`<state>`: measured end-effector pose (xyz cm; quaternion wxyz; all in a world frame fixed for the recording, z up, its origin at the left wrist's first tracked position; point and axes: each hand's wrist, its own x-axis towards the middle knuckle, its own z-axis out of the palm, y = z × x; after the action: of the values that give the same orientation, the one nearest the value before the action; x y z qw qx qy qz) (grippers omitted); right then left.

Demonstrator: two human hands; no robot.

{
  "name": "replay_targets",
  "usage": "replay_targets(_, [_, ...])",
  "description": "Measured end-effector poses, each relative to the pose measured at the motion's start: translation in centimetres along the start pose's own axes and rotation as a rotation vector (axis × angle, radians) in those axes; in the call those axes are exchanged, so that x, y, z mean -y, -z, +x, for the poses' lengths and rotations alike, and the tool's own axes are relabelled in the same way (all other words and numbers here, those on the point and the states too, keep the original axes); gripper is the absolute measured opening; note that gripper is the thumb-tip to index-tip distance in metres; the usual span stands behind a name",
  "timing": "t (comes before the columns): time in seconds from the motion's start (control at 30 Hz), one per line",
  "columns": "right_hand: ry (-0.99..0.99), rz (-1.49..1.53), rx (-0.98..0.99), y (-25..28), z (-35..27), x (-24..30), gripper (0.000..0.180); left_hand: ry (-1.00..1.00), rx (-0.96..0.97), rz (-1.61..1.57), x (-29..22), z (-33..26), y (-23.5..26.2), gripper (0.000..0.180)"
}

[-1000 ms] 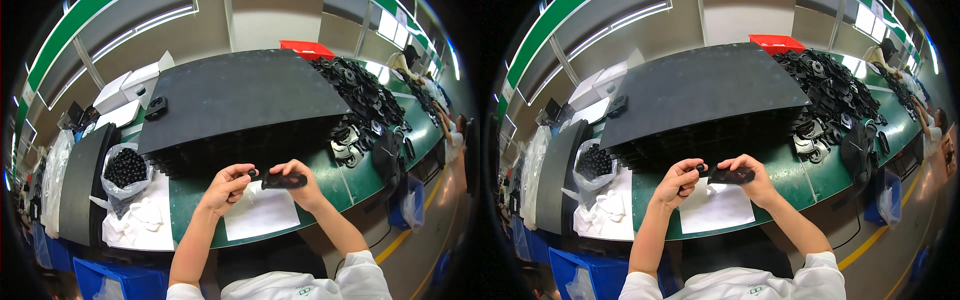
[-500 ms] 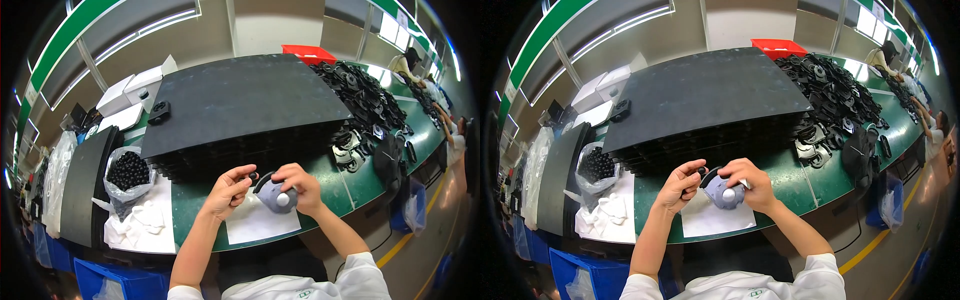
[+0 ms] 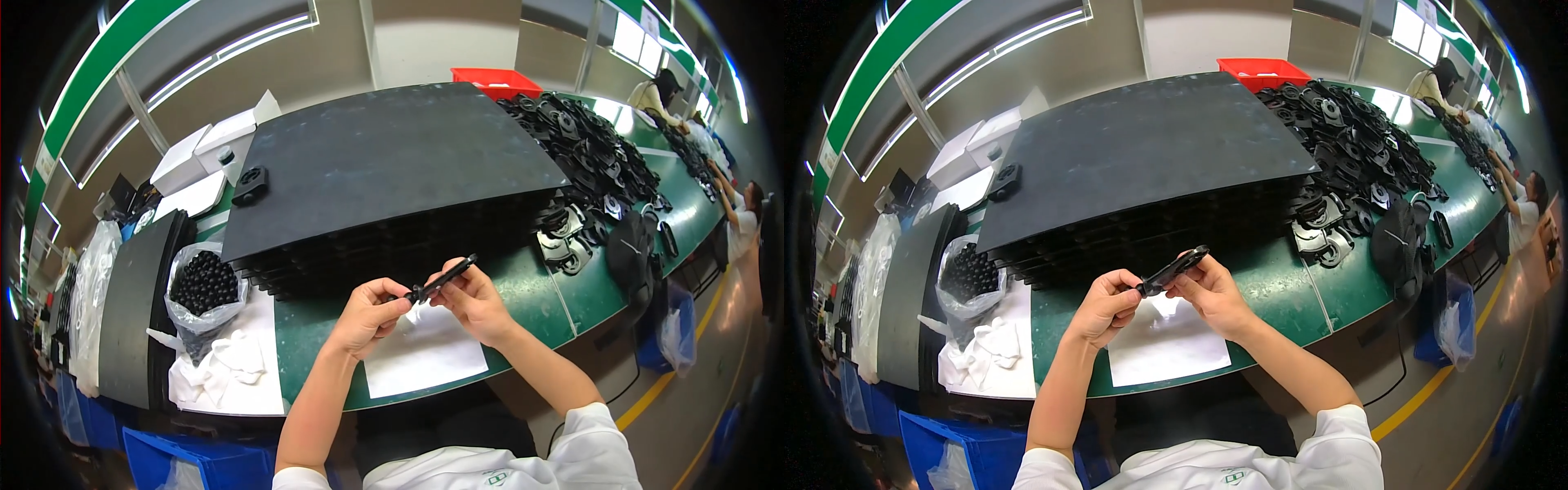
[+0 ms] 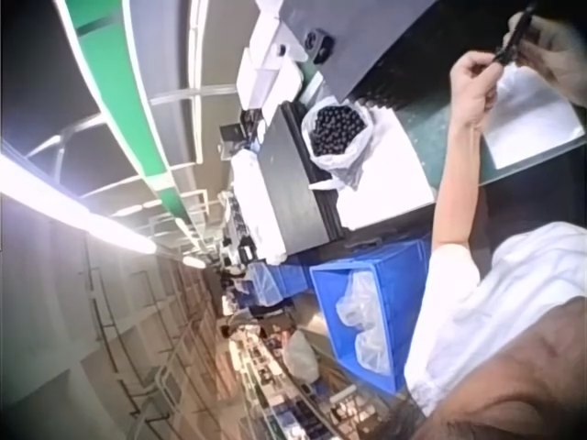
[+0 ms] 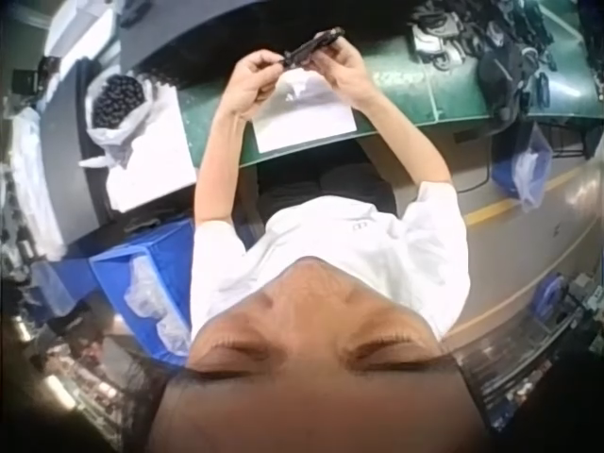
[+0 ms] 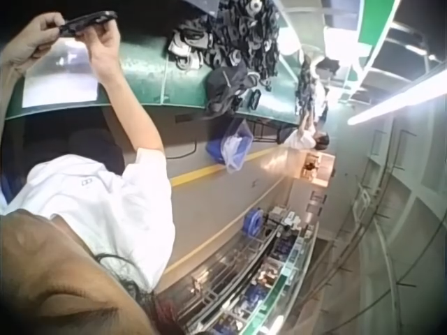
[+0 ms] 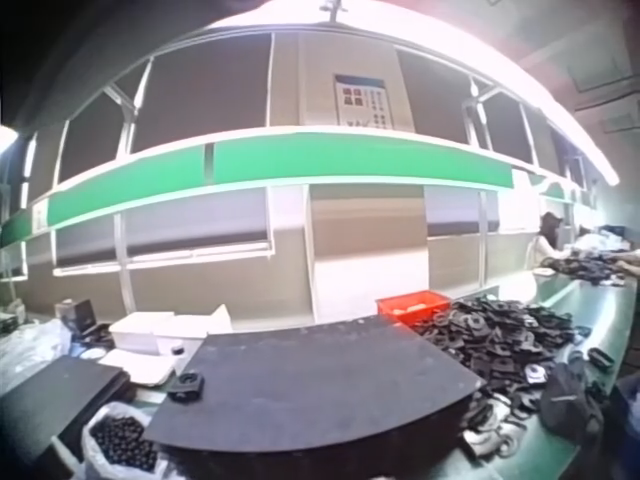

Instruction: Assembling small black plastic components by snapping parts together and organizing them on a board.

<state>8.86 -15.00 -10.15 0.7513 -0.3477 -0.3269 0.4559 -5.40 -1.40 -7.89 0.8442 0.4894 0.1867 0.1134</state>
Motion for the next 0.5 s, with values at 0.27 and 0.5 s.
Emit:
replay_targets(0.27, [-0.052,-0.069,-0.039,-1.3,-0.1,0.9,0.022,-0.379,-0.100,0.367,0.1,-0.1,-1.2,0.020])
replay_targets(0.5, [-0.007,-0.251,-0.123,-2.9,-0.3,2.5,0.019,-0.459,-0.109,0.375,1.2,0.2,-0.5,0.017])
